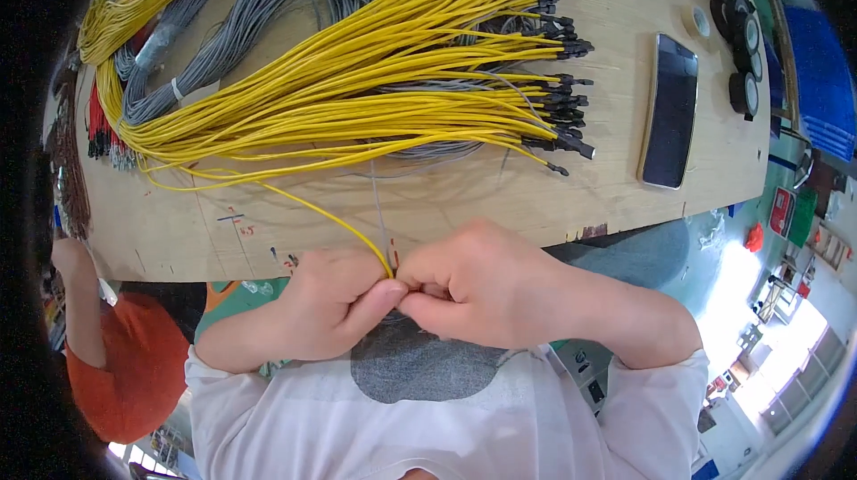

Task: The recorder uses black electrical tape to bundle several yellow wires together on a factory workbench.

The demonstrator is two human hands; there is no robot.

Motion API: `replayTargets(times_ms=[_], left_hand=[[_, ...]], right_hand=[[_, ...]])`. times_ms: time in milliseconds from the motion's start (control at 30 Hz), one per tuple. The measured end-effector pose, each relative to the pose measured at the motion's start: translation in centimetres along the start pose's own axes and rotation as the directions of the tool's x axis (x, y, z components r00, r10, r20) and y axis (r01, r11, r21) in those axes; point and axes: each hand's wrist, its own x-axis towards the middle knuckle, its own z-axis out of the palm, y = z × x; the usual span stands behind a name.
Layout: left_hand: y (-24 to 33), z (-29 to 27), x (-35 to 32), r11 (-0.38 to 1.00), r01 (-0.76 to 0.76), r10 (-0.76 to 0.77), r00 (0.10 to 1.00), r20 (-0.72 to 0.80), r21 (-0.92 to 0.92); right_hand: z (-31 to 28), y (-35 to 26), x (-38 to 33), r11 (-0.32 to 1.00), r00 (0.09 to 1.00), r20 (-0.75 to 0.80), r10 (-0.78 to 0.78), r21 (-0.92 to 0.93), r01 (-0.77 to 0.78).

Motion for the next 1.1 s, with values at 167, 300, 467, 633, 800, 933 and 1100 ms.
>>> replayTargets(times_ms=[167, 300, 467, 633, 800, 933, 1100], left_hand=[[-0.4, -2.3, -2.1, 0.675, 0.129, -0.095, 0.992, 0.088, -0.726], [0.5, -2.5, -4.2, 0.889, 0.199, -0.224, 0.975, -0.012, -0.411], [2.0, -2.7, -5.9, 0.991, 0.133, -0.115, 0.920, -0.374, 0.022], [0.5, -1.3, -7.7, 0.696, 0.347, -0.028, 0.888, -0.459, 0.629], [-0.5, -0.3, -7.0, 0.822, 0.289, 0.006, 0.857, -0.515, 0.491], [-1.1, -0.2, -7.3, 0.651, 0.361, -0.049, 0.898, -0.438, 0.668], [-1.3, 0.3, -7.5, 0.443, 0.149, -0.102, 0.988, -0.115, 0.884]], right_hand=[[-1.6, 1.7, -3.0, 0.905, 0.972, 0.118, 0.202, 0.357, -0.231], [-2.0, 1.7, -6.1, 0.830, 0.857, -0.207, 0.472, 0.431, -0.353], [-2.4, 5.7, -4.1, 0.832, 0.481, -0.785, -0.390, -0.524, -0.182], [-1.5, 7.6, -3.6, 0.735, 0.487, -0.727, -0.485, -0.640, -0.224], [-0.5, 6.9, -5.0, 0.954, 0.496, -0.838, -0.226, -0.293, -0.060], [-0.2, 4.2, -6.2, 0.997, 0.620, -0.783, -0.052, -0.007, 0.074], [0.9, 2.9, -6.7, 0.963, 0.602, -0.771, -0.210, -0.269, -0.009]])
